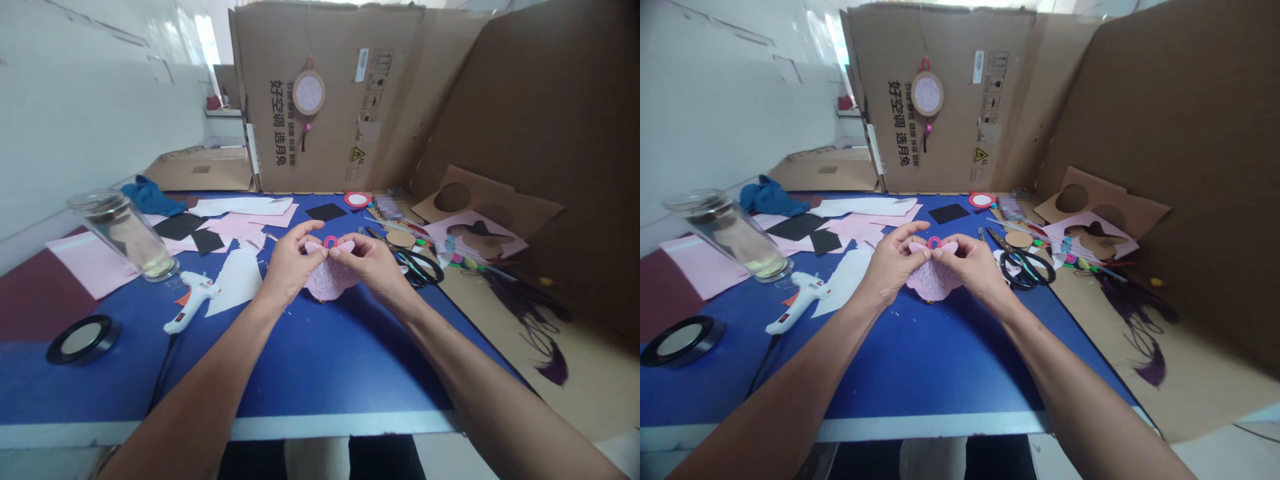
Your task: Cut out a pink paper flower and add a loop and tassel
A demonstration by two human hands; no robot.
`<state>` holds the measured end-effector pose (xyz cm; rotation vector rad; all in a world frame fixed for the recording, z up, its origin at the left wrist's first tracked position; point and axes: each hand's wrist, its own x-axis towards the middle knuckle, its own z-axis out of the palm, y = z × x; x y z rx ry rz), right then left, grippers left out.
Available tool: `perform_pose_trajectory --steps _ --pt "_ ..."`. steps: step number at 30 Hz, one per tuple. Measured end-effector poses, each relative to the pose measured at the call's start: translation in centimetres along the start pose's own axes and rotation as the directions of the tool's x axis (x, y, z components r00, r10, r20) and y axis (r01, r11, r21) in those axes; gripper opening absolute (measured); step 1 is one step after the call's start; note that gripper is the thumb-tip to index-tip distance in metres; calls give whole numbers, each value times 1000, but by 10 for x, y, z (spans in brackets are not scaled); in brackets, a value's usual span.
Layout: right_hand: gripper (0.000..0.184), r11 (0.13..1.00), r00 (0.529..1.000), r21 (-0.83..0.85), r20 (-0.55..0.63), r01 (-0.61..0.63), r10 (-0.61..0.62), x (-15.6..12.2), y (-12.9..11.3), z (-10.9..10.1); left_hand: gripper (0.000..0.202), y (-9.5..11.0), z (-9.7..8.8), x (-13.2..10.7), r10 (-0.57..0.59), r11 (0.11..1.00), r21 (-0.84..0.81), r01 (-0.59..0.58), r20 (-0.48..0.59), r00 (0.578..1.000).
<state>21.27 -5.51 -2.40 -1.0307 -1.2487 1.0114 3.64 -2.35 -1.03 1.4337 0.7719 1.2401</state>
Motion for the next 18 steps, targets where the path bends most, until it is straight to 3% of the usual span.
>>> perform_pose_trajectory --steps 13,18 --pt "44 999 999 13 -16 -36 36 -1 -3 2 57 3 -2 -2 -64 998 -18 65 51 997" --pt "41 999 997 -53 -73 -11 7 0 -1 1 58 0 -3 -1 -64 998 27 62 80 995"
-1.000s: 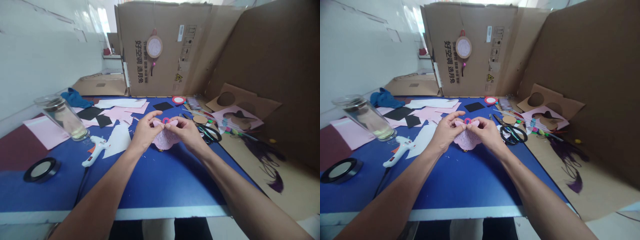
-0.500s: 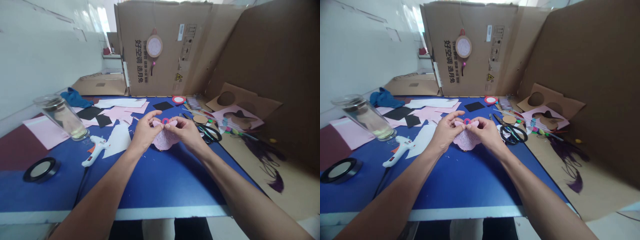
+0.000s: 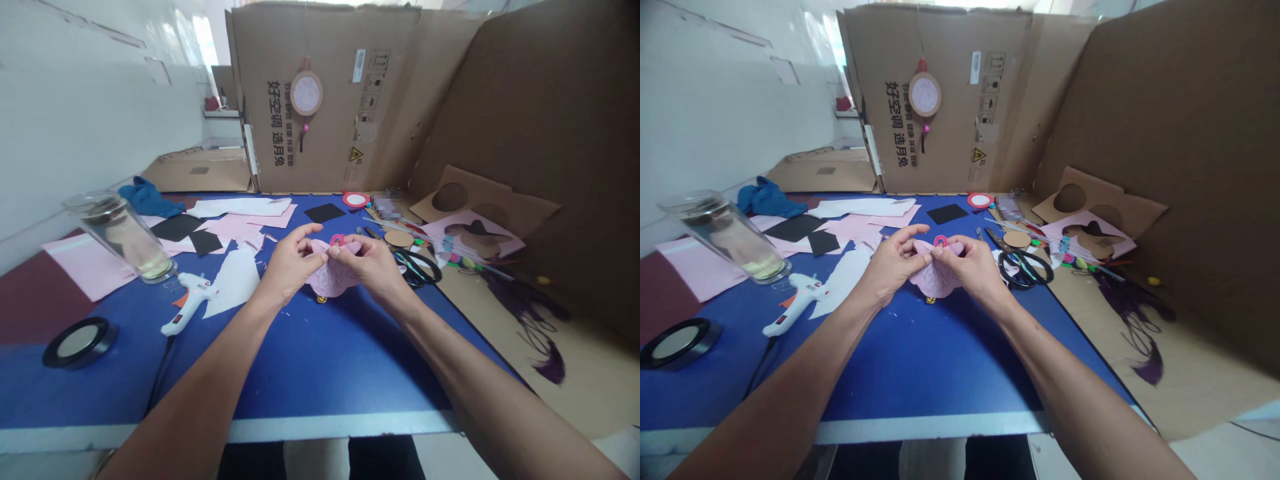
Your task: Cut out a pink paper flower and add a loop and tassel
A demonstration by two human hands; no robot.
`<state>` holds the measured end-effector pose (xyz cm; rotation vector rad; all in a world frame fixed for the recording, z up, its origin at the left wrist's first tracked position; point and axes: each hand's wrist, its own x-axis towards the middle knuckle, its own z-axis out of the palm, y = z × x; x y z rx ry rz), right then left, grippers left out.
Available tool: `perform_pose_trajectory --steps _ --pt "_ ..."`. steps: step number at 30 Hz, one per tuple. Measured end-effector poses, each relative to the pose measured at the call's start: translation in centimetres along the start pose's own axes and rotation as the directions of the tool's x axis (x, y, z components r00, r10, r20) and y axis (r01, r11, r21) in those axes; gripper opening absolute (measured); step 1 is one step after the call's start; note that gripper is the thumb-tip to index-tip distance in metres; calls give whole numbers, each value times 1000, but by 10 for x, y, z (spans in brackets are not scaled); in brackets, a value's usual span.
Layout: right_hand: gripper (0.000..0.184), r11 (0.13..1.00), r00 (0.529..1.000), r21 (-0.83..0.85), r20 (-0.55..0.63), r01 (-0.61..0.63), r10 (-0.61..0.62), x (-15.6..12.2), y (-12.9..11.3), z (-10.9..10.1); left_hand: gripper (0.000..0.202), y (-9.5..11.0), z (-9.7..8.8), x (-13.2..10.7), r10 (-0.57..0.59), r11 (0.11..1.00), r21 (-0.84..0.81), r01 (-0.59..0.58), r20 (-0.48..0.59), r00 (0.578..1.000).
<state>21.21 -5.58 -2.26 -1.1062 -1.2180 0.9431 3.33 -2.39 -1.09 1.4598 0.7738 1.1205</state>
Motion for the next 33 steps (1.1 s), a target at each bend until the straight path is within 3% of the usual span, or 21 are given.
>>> perform_pose_trajectory --steps 7,11,18,27,33 --pt "42 999 1000 48 15 -6 6 -3 -3 4 61 -3 0 1 20 1000 20 -21 10 1000" --pt "42 1000 999 -11 -31 24 -24 -3 -4 4 58 -2 1 0 3 1000 12 -3 4 1000" --pt "45 999 1000 -46 -23 8 -9 -2 -7 4 51 5 -2 1 41 999 -29 -43 -89 995" --pt "47 999 1000 -49 3 -16 16 -4 -10 4 45 7 -6 2 60 997 -46 -65 -114 992" --pt "46 999 999 -9 -11 -43 43 -4 -8 3 31 7 -6 3 -13 992 -122 -5 -141 990"
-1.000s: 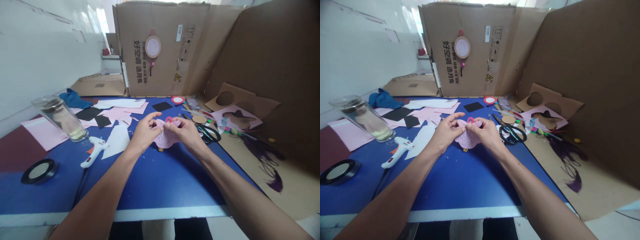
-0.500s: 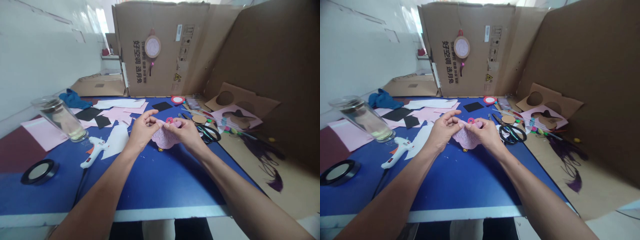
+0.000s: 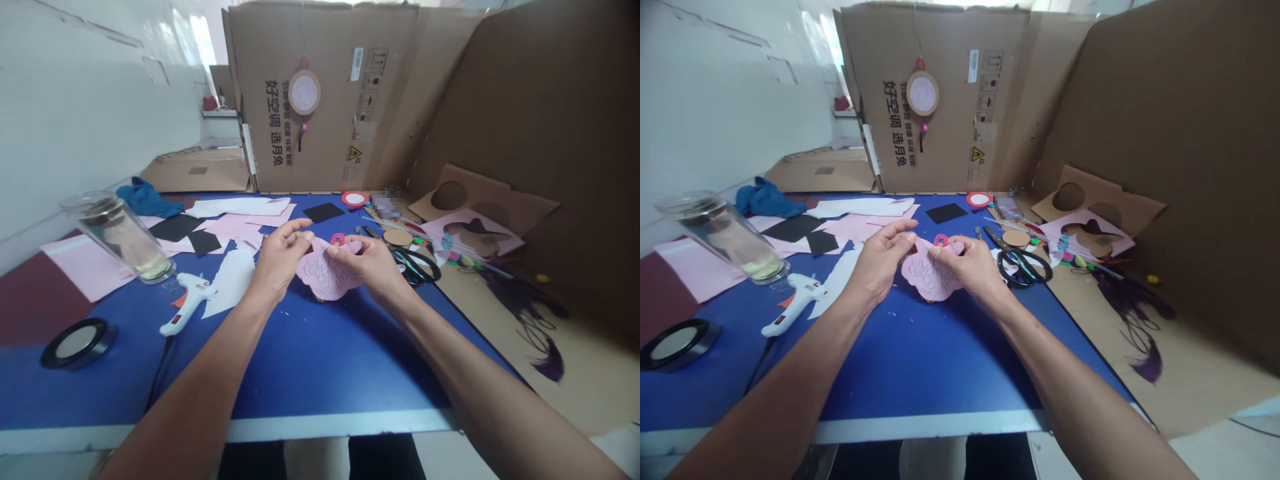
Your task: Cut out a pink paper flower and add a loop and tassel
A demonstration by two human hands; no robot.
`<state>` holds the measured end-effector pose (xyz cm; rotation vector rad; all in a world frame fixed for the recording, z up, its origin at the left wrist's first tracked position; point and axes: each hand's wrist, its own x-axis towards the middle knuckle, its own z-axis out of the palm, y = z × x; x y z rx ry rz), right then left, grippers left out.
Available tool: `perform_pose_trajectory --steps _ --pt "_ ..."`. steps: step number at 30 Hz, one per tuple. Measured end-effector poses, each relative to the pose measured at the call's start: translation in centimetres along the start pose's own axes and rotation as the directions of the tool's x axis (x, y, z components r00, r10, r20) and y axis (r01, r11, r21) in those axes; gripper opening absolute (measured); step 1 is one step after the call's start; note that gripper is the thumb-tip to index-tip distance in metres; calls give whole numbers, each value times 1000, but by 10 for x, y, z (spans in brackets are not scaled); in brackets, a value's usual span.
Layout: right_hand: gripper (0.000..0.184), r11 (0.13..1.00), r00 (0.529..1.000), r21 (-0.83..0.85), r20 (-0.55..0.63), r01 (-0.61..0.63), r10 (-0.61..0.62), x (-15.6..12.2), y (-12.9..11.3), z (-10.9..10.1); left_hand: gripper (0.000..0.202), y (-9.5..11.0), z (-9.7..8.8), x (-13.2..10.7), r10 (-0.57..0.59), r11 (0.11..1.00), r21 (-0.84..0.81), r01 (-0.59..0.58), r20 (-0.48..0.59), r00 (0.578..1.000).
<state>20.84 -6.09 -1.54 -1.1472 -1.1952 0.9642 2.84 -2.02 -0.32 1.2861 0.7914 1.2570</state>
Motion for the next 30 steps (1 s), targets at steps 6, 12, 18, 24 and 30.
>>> perform_pose_trajectory --steps 6,12,18,24,30 --pt "45 998 1000 61 -1 -24 25 1 3 -2 27 2 1 0 -11 1000 6 11 1 1000" --pt "48 999 1000 41 -24 -18 19 2 1 -1 42 -3 4 -4 -4 999 41 1 93 996" --pt "44 997 1000 77 16 0 -1 2 5 -2 39 -6 6 -4 12 1000 21 -13 37 999" --pt "47 997 999 50 1 54 -54 5 8 -6 40 -6 4 -2 9 1000 18 -9 -3 1000" --pt "62 993 999 106 -11 54 -53 6 5 -12 38 -5 3 -1 -7 1000 11 8 -36 999"
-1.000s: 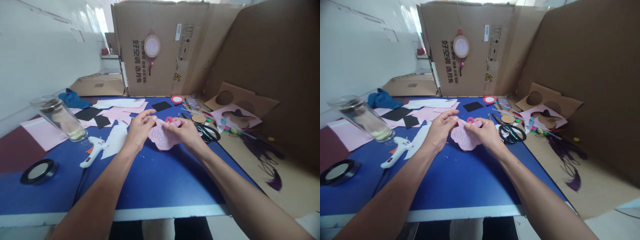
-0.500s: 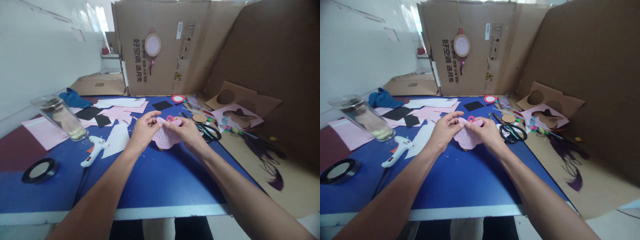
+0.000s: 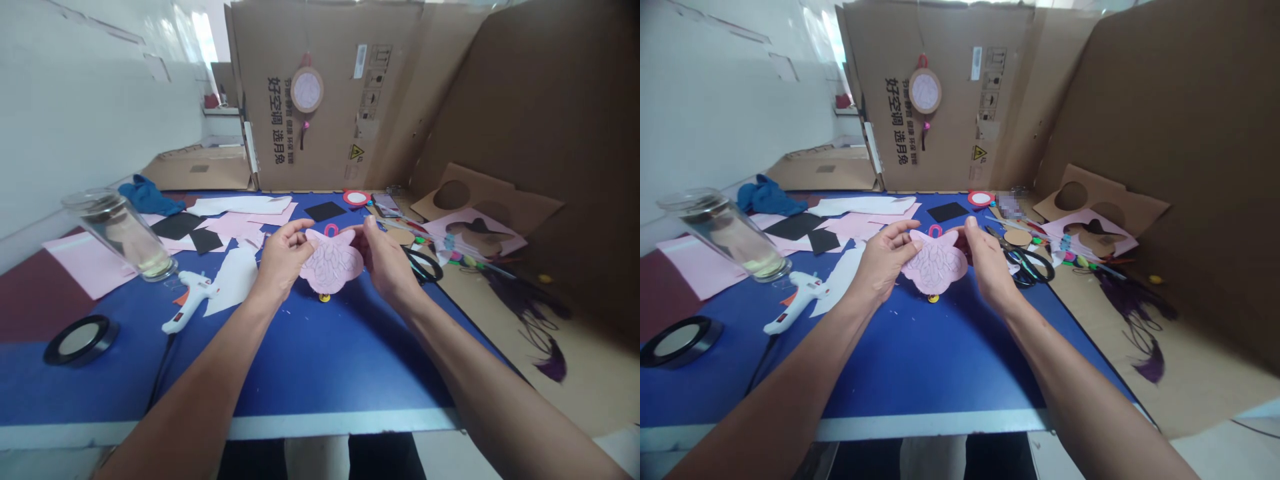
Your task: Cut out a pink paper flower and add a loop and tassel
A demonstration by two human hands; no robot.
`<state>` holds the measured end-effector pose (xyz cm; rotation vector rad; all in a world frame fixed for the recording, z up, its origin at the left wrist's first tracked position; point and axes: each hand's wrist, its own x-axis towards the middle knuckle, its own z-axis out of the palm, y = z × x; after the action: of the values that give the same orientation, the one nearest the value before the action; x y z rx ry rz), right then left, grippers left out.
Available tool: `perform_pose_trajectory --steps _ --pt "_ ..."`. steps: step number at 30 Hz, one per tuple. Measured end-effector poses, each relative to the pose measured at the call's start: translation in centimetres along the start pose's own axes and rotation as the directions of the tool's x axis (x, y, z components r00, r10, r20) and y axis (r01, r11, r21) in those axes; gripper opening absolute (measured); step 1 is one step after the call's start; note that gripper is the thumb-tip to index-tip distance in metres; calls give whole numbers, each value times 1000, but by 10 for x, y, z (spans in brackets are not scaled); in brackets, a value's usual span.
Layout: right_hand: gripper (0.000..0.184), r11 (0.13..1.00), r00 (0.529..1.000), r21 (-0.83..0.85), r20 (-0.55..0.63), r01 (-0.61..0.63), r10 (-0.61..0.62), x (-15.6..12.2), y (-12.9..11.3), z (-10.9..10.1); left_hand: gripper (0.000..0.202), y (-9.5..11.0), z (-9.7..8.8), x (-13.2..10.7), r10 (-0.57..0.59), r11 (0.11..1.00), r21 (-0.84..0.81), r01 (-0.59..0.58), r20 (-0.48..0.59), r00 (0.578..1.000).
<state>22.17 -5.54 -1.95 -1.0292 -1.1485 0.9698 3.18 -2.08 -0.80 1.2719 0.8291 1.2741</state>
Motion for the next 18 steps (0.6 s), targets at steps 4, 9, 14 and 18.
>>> perform_pose_trajectory --steps 4,9,14,18 --pt "50 999 1000 -47 8 19 -18 -4 -5 3 38 1 1 -2 3 1000 -4 -3 4 1000" --pt "38 999 1000 -52 -10 -12 11 -5 -5 7 47 3 3 -5 -36 999 -27 38 66 997" --pt "30 1000 998 31 -60 0 1 -1 0 3 43 0 3 -4 -46 999 -14 47 109 993" --pt "27 996 999 92 -35 -14 17 -1 1 2 40 0 2 -4 -38 999 -3 39 104 994"
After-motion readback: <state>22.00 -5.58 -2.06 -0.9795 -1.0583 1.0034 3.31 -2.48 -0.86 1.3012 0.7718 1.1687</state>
